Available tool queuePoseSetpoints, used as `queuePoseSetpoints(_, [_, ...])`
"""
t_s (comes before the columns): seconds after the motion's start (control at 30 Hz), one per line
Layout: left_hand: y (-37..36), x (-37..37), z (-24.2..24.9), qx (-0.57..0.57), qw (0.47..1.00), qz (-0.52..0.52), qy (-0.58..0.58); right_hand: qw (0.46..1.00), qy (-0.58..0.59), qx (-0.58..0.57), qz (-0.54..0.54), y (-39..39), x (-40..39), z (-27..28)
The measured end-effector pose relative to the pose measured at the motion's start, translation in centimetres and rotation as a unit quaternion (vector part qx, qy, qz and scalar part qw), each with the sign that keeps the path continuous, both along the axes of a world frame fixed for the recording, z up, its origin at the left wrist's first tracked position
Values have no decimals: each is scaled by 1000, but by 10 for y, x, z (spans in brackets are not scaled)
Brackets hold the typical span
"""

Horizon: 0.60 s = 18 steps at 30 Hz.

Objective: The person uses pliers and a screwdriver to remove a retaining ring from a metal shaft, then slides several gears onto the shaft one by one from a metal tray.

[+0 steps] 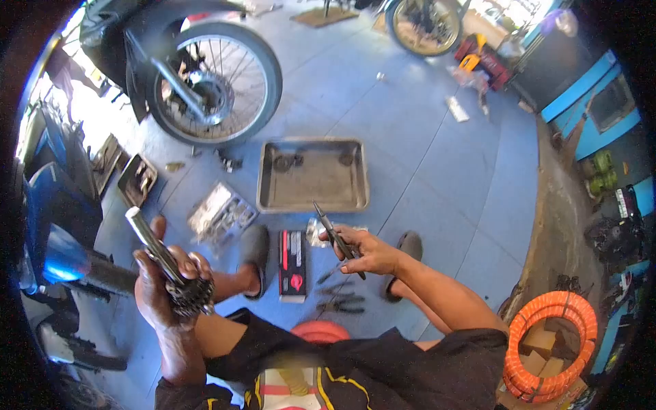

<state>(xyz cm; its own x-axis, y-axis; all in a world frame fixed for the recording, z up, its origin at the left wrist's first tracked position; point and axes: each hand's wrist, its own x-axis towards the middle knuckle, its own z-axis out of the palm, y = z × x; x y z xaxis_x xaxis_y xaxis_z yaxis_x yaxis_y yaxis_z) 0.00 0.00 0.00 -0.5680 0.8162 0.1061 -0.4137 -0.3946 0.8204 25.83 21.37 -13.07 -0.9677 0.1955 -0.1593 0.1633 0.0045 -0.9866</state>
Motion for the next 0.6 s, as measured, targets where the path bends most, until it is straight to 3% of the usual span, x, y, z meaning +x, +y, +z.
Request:
queuePoseSetpoints(0.07, [10,-2,-22,-5,1000,-7,30,992,-11,41,-122,11,-5,18])
queuePoseSetpoints(0.1, [11,10,3,16,999,-30,24,989,-8,81,-121,16,8,78])
queuePoseSetpoints(0.13, [13,13,4,10,999,-38,13,928,12,348,-132,13,6,96])
queuePoseSetpoints(0.17, [15,18,5,-1,999,-46,-5,799,22,586,-134,7,9,115])
queuePoseSetpoints(0.2, [13,16,7,-2,996,-80,-48,707,7,695,-132,0,9,127])
queuePoseSetpoints(0.23, [16,20,8,0,995,-91,-50,703,11,698,-134,-4,10,141])
queuePoseSetpoints(0.3, [22,28,8,-19,992,-111,-61,547,38,821,-158,-10,11,161])
queuePoseSetpoints(0.33, [24,31,8,-19,992,-111,-59,547,40,821,-160,-11,11,164])
queuePoseSetpoints(0.4, [29,36,9,-44,986,-142,-71,447,27,876,-180,-11,10,165])
queuePoseSetpoints(0.6, [35,48,10,-62,980,-164,-94,491,5,854,-170,-10,10,174])
